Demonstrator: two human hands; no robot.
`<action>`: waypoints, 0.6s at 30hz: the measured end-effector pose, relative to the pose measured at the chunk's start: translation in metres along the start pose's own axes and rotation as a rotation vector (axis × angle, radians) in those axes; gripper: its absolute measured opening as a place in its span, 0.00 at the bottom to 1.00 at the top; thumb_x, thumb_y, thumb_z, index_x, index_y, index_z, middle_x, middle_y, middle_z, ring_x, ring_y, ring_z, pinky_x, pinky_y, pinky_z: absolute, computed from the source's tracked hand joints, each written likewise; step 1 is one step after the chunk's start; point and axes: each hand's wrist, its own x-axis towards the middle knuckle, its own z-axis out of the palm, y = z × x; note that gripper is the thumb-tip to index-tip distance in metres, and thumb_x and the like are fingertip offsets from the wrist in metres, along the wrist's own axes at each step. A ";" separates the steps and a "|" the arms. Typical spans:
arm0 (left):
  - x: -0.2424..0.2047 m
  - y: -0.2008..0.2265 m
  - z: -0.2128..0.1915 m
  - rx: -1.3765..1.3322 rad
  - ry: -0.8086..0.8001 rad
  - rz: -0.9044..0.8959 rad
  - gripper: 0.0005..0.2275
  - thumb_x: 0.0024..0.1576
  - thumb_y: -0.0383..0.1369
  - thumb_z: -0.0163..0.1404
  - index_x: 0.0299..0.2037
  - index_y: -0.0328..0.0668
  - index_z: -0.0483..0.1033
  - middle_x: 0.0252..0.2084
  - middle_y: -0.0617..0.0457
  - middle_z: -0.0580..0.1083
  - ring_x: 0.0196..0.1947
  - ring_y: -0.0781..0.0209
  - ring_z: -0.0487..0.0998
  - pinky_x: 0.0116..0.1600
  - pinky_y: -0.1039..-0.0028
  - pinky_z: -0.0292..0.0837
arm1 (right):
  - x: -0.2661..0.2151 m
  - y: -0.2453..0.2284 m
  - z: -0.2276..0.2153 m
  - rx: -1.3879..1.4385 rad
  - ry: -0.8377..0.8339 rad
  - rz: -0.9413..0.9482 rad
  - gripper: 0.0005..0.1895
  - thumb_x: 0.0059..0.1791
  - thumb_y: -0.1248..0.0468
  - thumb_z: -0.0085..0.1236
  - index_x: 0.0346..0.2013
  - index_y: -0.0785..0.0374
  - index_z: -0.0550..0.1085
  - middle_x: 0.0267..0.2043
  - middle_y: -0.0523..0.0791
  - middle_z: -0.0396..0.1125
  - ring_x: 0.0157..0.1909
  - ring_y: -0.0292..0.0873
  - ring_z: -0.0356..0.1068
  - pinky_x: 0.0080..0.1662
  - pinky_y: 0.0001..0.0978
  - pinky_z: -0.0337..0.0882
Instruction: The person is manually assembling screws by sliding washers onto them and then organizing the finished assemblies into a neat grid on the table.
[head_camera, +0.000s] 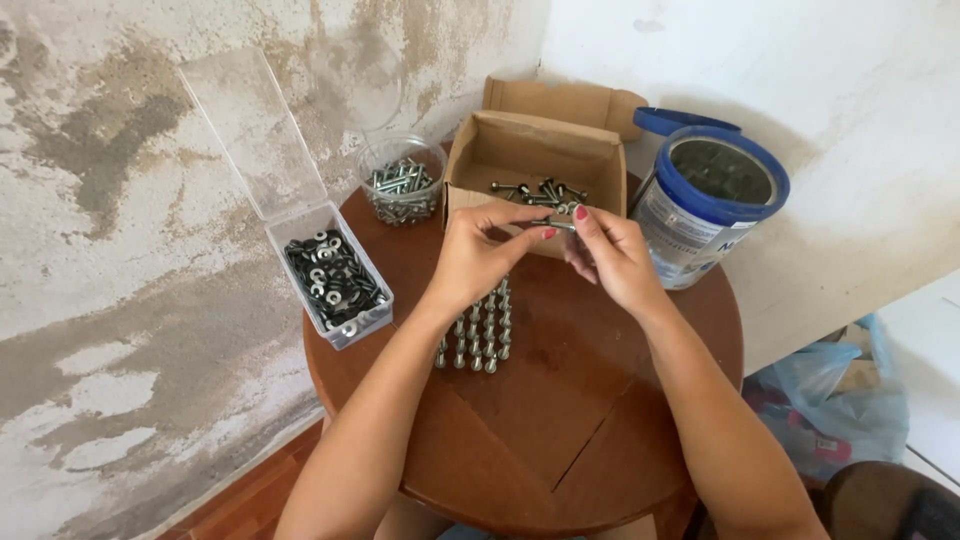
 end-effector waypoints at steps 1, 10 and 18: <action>0.000 0.000 0.000 0.000 -0.002 0.005 0.09 0.52 0.27 0.65 0.42 0.44 0.85 0.39 0.44 0.82 0.43 0.49 0.84 0.50 0.65 0.78 | -0.001 0.000 -0.001 -0.001 0.002 -0.005 0.22 0.63 0.59 0.43 0.28 0.67 0.73 0.18 0.52 0.65 0.14 0.37 0.62 0.17 0.25 0.63; 0.002 0.006 -0.002 0.012 0.023 -0.034 0.09 0.52 0.26 0.63 0.42 0.43 0.85 0.39 0.45 0.83 0.43 0.51 0.84 0.46 0.68 0.79 | -0.004 -0.012 -0.002 -0.120 0.058 -0.119 0.10 0.52 0.69 0.62 0.47 0.68 0.74 0.32 0.52 0.71 0.22 0.37 0.69 0.25 0.30 0.74; 0.002 0.005 -0.002 -0.021 0.023 -0.062 0.09 0.52 0.28 0.64 0.42 0.43 0.85 0.38 0.45 0.83 0.42 0.55 0.84 0.44 0.69 0.80 | -0.004 -0.006 -0.002 -0.141 0.123 -0.165 0.08 0.49 0.71 0.67 0.41 0.70 0.77 0.37 0.51 0.75 0.33 0.37 0.73 0.27 0.29 0.77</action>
